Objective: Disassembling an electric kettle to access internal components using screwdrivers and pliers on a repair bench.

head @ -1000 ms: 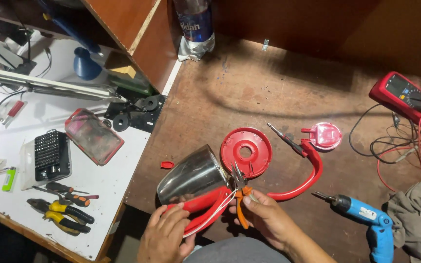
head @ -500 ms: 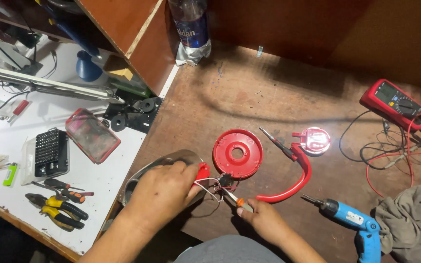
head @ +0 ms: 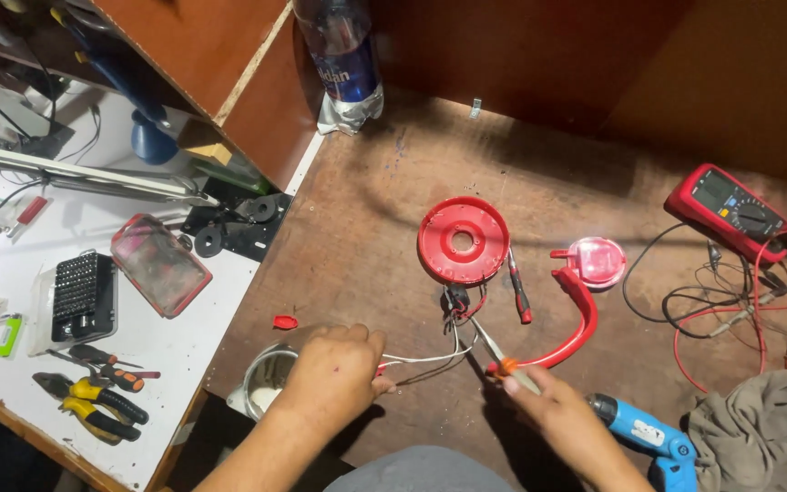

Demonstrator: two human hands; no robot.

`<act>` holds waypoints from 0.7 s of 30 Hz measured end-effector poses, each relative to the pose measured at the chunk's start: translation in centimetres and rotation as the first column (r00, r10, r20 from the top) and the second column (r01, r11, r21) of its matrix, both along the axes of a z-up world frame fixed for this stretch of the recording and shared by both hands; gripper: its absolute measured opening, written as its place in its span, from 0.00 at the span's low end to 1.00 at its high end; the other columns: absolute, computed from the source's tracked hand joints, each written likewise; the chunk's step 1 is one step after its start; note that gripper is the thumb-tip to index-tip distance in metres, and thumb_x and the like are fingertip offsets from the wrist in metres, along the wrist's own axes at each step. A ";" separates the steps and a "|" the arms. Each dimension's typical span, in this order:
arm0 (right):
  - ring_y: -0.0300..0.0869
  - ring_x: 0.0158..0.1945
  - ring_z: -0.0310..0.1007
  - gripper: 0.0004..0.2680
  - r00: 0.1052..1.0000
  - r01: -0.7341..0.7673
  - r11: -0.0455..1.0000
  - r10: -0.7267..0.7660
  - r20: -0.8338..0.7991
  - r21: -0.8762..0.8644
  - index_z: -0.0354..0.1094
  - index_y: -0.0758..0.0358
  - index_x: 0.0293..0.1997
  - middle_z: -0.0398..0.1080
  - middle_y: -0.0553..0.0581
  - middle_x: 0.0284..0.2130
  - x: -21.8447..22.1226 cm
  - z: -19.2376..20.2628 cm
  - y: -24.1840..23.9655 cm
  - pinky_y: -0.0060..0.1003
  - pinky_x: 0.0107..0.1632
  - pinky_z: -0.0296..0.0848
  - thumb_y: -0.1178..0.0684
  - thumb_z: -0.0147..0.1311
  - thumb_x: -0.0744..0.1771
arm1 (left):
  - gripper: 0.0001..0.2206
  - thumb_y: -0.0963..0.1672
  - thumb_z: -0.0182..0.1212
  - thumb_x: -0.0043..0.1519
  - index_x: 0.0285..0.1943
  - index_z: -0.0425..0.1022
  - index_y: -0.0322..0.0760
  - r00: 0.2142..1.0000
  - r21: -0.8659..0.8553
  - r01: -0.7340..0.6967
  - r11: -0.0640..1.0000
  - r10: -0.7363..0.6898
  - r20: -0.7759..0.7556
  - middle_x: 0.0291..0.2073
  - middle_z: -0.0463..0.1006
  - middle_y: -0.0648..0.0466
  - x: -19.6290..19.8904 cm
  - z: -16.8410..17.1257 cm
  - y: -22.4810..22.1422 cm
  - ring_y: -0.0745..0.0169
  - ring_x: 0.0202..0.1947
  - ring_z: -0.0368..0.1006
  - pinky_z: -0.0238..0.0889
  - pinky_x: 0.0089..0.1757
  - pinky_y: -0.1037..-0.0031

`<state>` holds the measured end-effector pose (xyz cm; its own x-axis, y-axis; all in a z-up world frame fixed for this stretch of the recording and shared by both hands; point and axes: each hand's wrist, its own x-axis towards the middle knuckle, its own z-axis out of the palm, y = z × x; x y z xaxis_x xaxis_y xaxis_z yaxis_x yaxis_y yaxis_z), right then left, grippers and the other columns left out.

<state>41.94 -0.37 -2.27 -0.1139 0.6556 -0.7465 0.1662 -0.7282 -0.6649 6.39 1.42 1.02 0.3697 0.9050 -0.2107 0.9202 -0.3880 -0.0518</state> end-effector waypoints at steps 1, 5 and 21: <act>0.41 0.40 0.75 0.16 1.000 -0.005 1.000 0.005 0.003 -0.004 0.89 0.59 0.68 0.85 0.55 0.43 2.6 -1.1 -0.5 0.34 0.45 0.67 0.48 0.63 0.74 | 0.29 0.65 0.88 0.53 0.45 0.81 0.51 1.000 -0.004 -0.005 1.000 0.005 0.003 0.37 0.84 0.54 -0.2 0.6 -0.2 0.45 0.39 0.83 0.73 0.43 0.54; 0.54 0.53 0.79 0.17 0.800 -0.083 0.995 0.030 0.600 0.061 0.85 0.48 0.65 0.85 0.63 0.46 11.2 -1.7 -1.1 0.45 0.59 0.71 0.35 0.56 0.74 | 0.46 0.63 0.93 0.43 0.69 0.82 0.46 0.966 0.072 -0.077 0.994 0.057 0.251 0.52 0.86 0.54 -1.9 3.8 -1.7 0.44 0.56 0.80 0.63 0.62 0.45; 0.70 0.81 0.65 0.23 0.334 -0.347 0.885 -0.192 0.923 0.310 0.74 0.55 0.78 0.67 0.75 0.80 23.5 -8.4 -4.3 0.61 0.82 0.62 0.41 0.59 0.72 | 0.41 0.65 0.73 0.55 0.80 0.75 0.62 0.901 0.048 -0.334 0.941 0.304 0.308 0.88 0.69 0.66 -11.8 -3.4 -8.5 0.69 0.90 0.58 0.50 0.80 0.49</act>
